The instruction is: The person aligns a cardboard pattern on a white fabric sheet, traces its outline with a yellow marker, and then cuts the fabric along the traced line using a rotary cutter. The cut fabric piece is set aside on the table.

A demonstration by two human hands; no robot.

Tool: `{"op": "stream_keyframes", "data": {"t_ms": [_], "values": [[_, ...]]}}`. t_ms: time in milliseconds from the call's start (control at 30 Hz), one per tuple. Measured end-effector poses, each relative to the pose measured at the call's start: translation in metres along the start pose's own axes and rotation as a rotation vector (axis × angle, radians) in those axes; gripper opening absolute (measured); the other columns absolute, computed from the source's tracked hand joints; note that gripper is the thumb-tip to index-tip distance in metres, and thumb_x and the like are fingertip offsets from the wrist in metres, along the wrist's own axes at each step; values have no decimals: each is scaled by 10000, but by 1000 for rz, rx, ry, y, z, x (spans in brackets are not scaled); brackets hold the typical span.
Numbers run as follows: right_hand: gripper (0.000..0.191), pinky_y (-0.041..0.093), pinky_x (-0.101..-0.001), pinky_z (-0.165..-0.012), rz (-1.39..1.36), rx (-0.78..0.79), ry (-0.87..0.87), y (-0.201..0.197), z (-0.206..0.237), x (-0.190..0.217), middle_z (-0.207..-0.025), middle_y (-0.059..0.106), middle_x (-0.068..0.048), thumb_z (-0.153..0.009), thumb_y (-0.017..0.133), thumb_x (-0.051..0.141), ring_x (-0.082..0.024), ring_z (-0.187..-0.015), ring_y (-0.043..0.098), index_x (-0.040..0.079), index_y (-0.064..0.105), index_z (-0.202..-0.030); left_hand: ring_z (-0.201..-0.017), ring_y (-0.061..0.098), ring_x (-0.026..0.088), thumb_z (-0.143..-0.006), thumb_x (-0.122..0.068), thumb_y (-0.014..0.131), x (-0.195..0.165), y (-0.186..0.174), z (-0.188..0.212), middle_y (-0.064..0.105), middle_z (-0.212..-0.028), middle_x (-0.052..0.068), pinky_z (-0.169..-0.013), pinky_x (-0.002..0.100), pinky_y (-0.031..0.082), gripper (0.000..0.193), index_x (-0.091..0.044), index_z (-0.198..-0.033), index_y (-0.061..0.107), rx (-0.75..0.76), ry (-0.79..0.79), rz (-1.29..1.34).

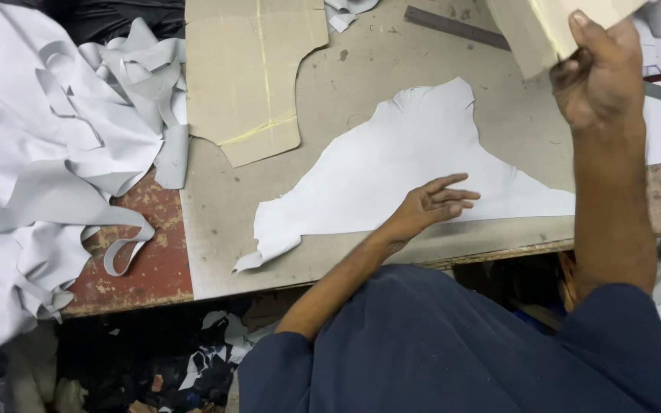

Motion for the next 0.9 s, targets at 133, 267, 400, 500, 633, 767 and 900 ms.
{"op": "stream_keyframes", "data": {"t_ms": [133,267,400,500,633,767,900], "values": [[100,517,-213,-490,289,277,-416,-29,77,0,-862,655,-95,-1033,631,81,-150,-618,645,-7,614,-1079,-1505,433,332,-967,-665,616,-3,36,-8,412,-1629,216,-1265,511,371,1011,-158,-1709,154,197,254,599],[253,480,-296,-631,647,247,-635,-94,163,3,-806,581,-134,-1200,610,62,-226,-675,573,-56,554,-982,-1461,478,298,-925,-531,738,-3,86,-7,473,-1586,144,-1237,490,416,989,-202,-1699,215,100,407,902],[227,524,-335,-714,785,97,-529,-161,246,-6,-916,646,-149,-1121,606,198,-252,-785,630,-17,610,-1049,-1272,592,233,-927,-224,833,8,112,24,611,-1331,75,-1095,432,522,940,-136,-1670,265,-274,441,921],[295,557,-364,-776,858,103,-260,-188,316,-38,-999,696,-160,-1062,602,300,-271,-867,672,11,653,-1099,-1103,647,174,-920,-63,814,22,124,64,686,-1244,64,-880,315,539,888,-85,-1664,329,-480,419,795],[441,601,-403,-858,923,251,154,-212,390,-90,-1109,762,-175,-984,597,435,-297,-977,729,50,709,-1165,-1041,711,197,-869,13,769,45,115,121,720,-1187,149,-904,340,605,828,-32,-1588,361,-841,415,432],[586,623,-476,-781,1035,252,676,-243,443,-163,-1132,714,-173,-838,656,472,-308,-1019,710,50,666,-1244,-1051,709,185,-846,83,749,76,78,164,722,-1192,189,-928,309,587,825,-2,-1560,345,-1016,337,153],[642,591,-441,-910,1030,328,832,-273,467,-210,-1028,784,-267,-1016,555,544,-354,-990,742,-50,753,-1156,-1032,712,196,-837,93,756,116,38,184,739,-1179,205,-891,294,571,680,51,-1454,472,-1132,248,79]]}}
Point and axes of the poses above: each hand's wrist, its own z-axis away from the middle knuckle, its own y-axis out of the palm, x = y × z, the point moved 3 cm from there along -z, towards the middle knuckle
